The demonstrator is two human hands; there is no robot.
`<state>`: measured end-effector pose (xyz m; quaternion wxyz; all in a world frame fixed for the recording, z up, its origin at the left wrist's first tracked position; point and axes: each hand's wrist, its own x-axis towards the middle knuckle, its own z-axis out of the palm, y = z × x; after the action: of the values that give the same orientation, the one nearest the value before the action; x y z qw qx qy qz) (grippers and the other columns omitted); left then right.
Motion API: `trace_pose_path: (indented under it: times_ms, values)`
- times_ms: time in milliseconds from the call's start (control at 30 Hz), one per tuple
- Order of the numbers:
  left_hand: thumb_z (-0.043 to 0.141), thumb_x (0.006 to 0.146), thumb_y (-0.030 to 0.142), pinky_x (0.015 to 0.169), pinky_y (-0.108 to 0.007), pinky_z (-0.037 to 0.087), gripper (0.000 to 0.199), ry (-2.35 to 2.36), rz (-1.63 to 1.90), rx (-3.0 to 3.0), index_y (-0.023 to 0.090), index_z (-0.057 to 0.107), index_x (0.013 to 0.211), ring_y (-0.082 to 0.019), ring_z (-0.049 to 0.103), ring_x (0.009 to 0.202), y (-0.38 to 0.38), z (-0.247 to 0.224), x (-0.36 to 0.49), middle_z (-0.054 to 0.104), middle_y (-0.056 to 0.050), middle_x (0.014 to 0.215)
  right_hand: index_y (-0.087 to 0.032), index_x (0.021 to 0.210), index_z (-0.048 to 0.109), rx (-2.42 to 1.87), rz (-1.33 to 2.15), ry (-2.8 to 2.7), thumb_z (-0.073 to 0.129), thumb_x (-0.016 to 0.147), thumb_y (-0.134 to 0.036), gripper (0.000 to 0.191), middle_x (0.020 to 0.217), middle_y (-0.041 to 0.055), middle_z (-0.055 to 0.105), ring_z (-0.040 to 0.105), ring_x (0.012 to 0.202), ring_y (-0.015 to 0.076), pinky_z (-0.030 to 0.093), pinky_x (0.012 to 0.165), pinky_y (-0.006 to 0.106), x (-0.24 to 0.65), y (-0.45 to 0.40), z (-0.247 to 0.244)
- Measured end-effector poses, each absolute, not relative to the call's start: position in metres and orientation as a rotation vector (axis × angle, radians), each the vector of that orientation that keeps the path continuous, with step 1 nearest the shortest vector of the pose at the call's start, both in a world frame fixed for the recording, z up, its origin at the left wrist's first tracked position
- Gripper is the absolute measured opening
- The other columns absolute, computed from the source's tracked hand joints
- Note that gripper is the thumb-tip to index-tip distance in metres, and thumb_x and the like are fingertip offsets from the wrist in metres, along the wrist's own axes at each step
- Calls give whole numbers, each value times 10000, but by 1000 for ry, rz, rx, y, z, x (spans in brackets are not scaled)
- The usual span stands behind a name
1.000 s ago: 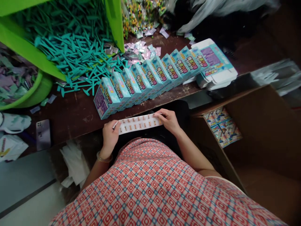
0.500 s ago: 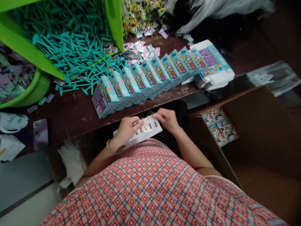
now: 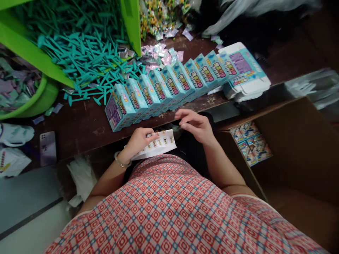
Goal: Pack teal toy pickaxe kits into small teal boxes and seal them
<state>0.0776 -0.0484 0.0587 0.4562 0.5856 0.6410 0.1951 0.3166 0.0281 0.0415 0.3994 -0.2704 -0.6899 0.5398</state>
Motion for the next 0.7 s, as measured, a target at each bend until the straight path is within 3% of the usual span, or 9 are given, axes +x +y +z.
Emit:
trace_pose_path:
  times_ms: [67,133,233,333,533,700]
  values:
    - [710,824,421,593,-256,316,311,1560,485,1455,156,676,665,-118,459,611,-47,59,78,591,33,603,-281,1123,768,-708,1395,-1772,773,922,-470,276,1172,52,775,721,1141,232,531,1094,425,310,23,39]
    - [701,828,448,585,-256,311,333,1532,491,1453,160,675,662,-116,443,601,-46,58,78,574,37,593,-278,1261,713,-714,1422,-1818,795,910,-420,387,1003,25,794,749,1012,208,545,1069,419,303,15,39]
    - [689,816,477,570,-253,305,354,1501,509,1414,164,671,653,-110,423,576,-44,54,76,560,41,578,-277,1315,652,-757,1407,-1670,783,926,-401,428,851,-9,763,743,841,178,605,941,380,303,12,44]
    - [685,797,476,573,-250,318,340,1489,547,1382,164,689,662,-112,437,575,-43,49,73,589,31,588,-319,1370,599,-832,1245,-1507,798,912,-428,512,923,0,758,728,823,180,635,825,355,315,43,52]
    - [691,817,444,628,-256,375,298,1399,541,1388,167,740,720,-139,541,643,-50,42,86,710,-8,689,-369,1580,412,-991,832,-1685,680,981,-483,666,1187,62,734,718,1033,231,625,917,434,307,147,50]
    - [701,838,401,649,-261,397,251,1353,537,1374,177,756,738,-147,581,657,-58,38,93,734,-9,710,-353,1635,351,-1094,654,-2055,646,1005,-435,700,1397,83,667,694,1106,250,595,983,430,259,164,46]
